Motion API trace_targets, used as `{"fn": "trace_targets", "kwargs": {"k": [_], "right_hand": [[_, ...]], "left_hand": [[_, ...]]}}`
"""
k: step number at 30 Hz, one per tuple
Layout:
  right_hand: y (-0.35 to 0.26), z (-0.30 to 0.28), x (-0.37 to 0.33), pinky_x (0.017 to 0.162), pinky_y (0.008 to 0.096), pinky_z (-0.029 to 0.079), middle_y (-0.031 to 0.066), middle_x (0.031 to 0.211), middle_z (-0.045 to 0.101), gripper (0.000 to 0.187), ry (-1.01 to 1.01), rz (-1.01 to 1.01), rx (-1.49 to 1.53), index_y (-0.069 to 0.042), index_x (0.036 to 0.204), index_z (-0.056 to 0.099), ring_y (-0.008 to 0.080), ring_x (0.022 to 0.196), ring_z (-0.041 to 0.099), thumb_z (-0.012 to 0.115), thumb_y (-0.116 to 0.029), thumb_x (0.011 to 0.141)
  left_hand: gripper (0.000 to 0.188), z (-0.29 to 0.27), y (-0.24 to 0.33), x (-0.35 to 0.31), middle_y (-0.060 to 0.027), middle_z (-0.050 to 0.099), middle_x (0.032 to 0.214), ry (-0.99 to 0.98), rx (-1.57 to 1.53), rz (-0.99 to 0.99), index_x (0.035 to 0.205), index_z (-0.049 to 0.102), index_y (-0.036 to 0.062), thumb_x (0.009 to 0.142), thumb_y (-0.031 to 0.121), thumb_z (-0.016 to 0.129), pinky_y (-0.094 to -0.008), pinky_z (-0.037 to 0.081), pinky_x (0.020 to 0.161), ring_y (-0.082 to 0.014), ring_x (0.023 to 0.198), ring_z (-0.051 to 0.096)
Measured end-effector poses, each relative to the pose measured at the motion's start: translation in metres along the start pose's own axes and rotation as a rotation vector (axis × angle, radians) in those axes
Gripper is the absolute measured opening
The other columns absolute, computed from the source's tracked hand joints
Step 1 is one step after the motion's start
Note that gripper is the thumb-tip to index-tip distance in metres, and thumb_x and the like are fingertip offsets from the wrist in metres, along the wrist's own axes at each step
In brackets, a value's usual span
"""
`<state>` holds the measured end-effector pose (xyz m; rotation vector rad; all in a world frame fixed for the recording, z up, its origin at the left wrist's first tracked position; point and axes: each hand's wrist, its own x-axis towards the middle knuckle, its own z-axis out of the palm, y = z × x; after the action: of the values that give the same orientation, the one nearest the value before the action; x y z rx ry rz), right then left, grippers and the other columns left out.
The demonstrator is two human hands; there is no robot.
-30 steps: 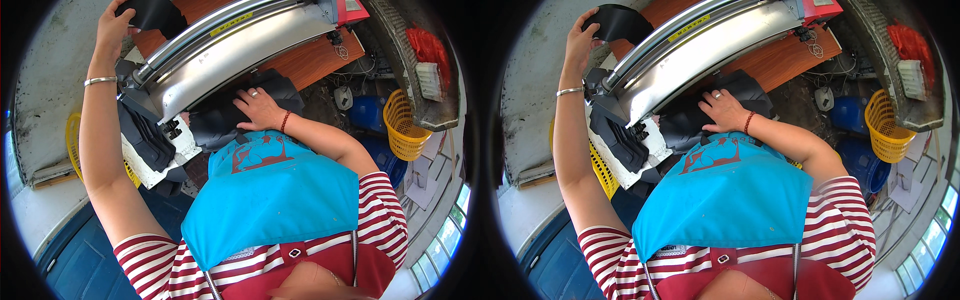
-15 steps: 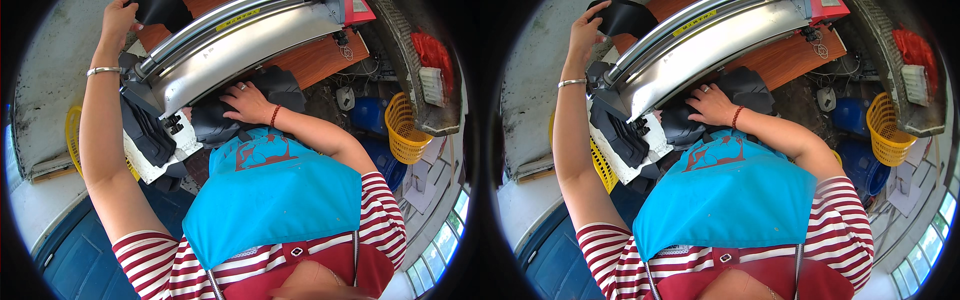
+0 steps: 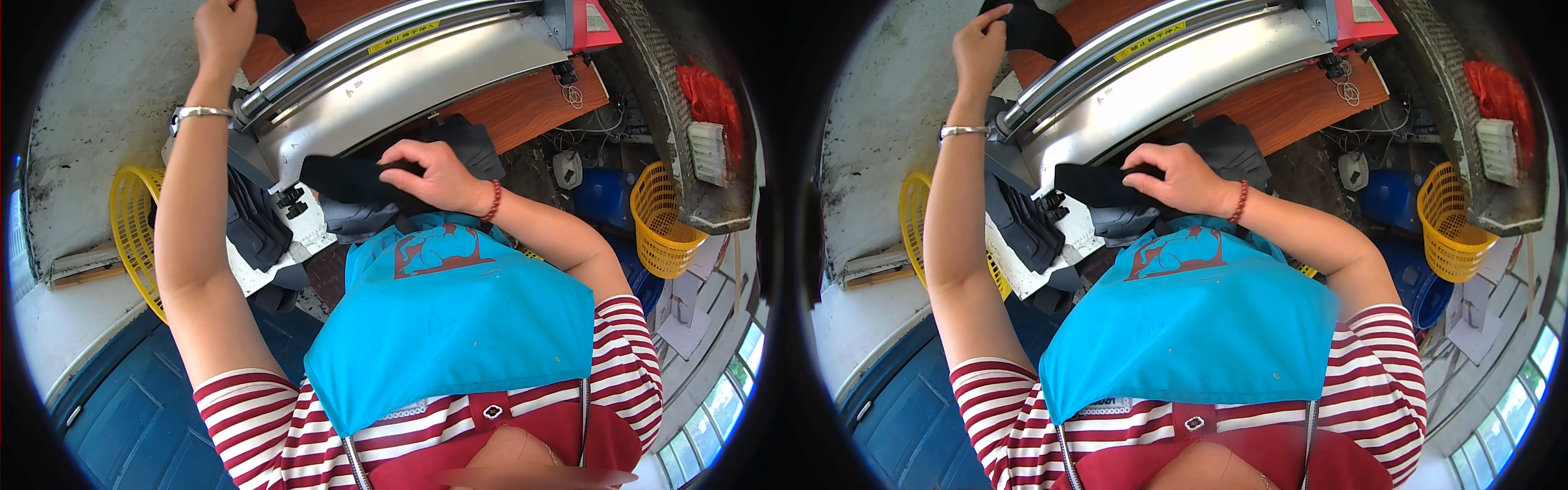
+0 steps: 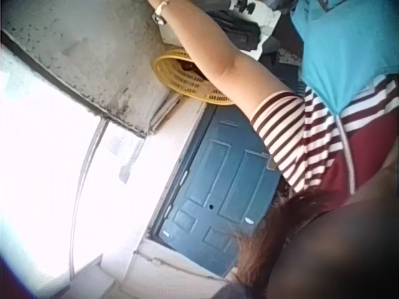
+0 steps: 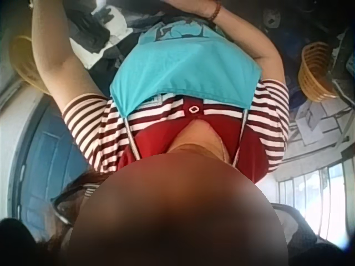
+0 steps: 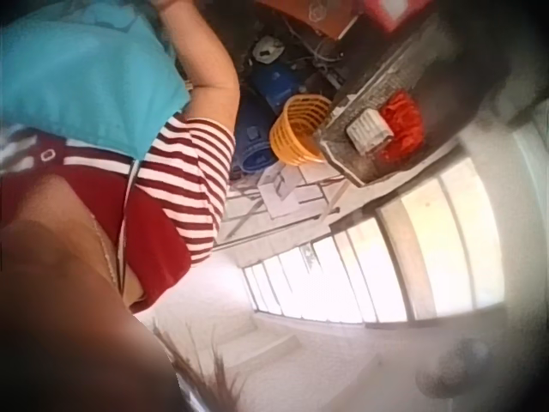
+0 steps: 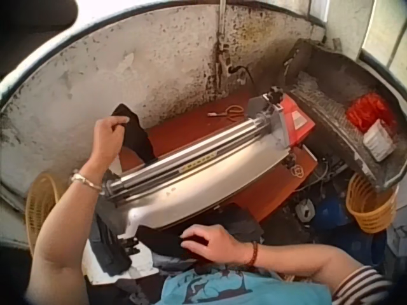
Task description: Feeding shoe material components through a roller machine to apply glue or press them together.
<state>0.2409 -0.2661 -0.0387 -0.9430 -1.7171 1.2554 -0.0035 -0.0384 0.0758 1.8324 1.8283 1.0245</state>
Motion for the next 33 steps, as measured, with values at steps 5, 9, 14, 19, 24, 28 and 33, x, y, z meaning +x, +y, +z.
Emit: {"fn": "trace_targets", "kwargs": {"k": [5, 9, 14, 19, 24, 28, 33], "right_hand": [[-0.021, -0.040, 0.024, 0.077, 0.0227, 0.052, 0.0073, 0.097, 0.072, 0.032, 0.171, 0.335, 0.260, 0.001, 0.124, 0.056, 0.0069, 0.088, 0.065, 0.065, -0.006, 0.095], [-0.012, -0.045, 0.053, 0.076, 0.0225, 0.050, 0.0049, 0.094, 0.071, 0.029, 0.211, 0.380, 0.092, -0.001, 0.121, 0.059, 0.0049, 0.084, 0.062, 0.066, -0.009, 0.094], [0.004, -0.043, 0.103, 0.074, 0.0252, 0.052, 0.0042, 0.087, 0.071, 0.016, 0.178, 0.319, -0.132, -0.002, 0.103, 0.068, 0.0088, 0.079, 0.064, 0.071, -0.012, 0.090], [-0.001, -0.068, 0.098, 0.080, 0.0384, 0.055, 0.0122, 0.090, 0.073, 0.016, 0.165, 0.239, -0.532, -0.006, 0.093, 0.072, 0.0294, 0.087, 0.070, 0.071, -0.020, 0.085], [-0.011, -0.059, 0.049, 0.062, 0.0356, 0.054, 0.0050, 0.082, 0.069, 0.012, 0.270, -0.210, -0.823, -0.012, 0.092, 0.068, 0.0252, 0.072, 0.069, 0.073, -0.020, 0.086], [0.011, 0.002, 0.014, 0.058, 0.0341, 0.052, 0.0048, 0.077, 0.064, 0.016, -0.154, -0.353, -0.674, -0.012, 0.084, 0.065, 0.0240, 0.068, 0.067, 0.073, -0.025, 0.086], [0.071, 0.057, 0.021, 0.094, 0.0454, 0.048, 0.0134, 0.109, 0.067, 0.035, -0.162, -0.156, -0.875, -0.007, 0.109, 0.068, 0.0318, 0.104, 0.065, 0.071, -0.035, 0.087]], "left_hand": [[0.035, 0.036, -0.034, -0.026, -0.0230, 0.069, 0.099, -0.321, 0.268, 0.322, 0.099, 0.075, 0.0032, 0.091, 0.031, 0.056, -0.0410, 0.050, 0.087, -0.0401, 0.092, 0.065], [0.058, 0.046, -0.036, -0.024, -0.0270, 0.071, 0.093, -0.621, 0.290, -0.025, 0.093, 0.074, -0.0045, 0.091, 0.048, 0.050, -0.0422, 0.049, 0.090, -0.0411, 0.093, 0.068], [0.059, 0.046, -0.026, -0.015, -0.0180, 0.071, 0.086, -0.684, 0.194, -0.093, 0.096, 0.074, -0.0048, 0.095, 0.050, 0.054, -0.0364, 0.050, 0.080, -0.0246, 0.078, 0.067], [0.030, 0.059, -0.042, -0.001, -0.0071, 0.073, 0.085, -0.691, 0.143, -0.309, 0.099, 0.076, 0.0057, 0.092, 0.033, 0.069, -0.0293, 0.051, 0.071, -0.0130, 0.069, 0.065], [0.015, 0.058, -0.054, 0.026, -0.0016, 0.070, 0.092, -0.335, -0.080, -0.371, 0.100, 0.074, 0.0110, 0.089, 0.021, 0.072, -0.0322, 0.054, 0.068, -0.0126, 0.081, 0.063], [0.017, 0.022, -0.020, 0.054, -0.0039, 0.068, 0.088, -0.258, -0.173, -0.380, 0.103, 0.075, 0.0113, 0.090, 0.013, 0.065, -0.0317, 0.054, 0.064, -0.0135, 0.072, 0.061], [0.002, -0.033, 0.029, 0.050, -0.0023, 0.054, 0.073, -0.168, -0.351, -0.317, 0.085, 0.061, 0.0068, 0.086, 0.009, 0.061, -0.0326, 0.044, 0.056, -0.0162, 0.063, 0.051]]}}
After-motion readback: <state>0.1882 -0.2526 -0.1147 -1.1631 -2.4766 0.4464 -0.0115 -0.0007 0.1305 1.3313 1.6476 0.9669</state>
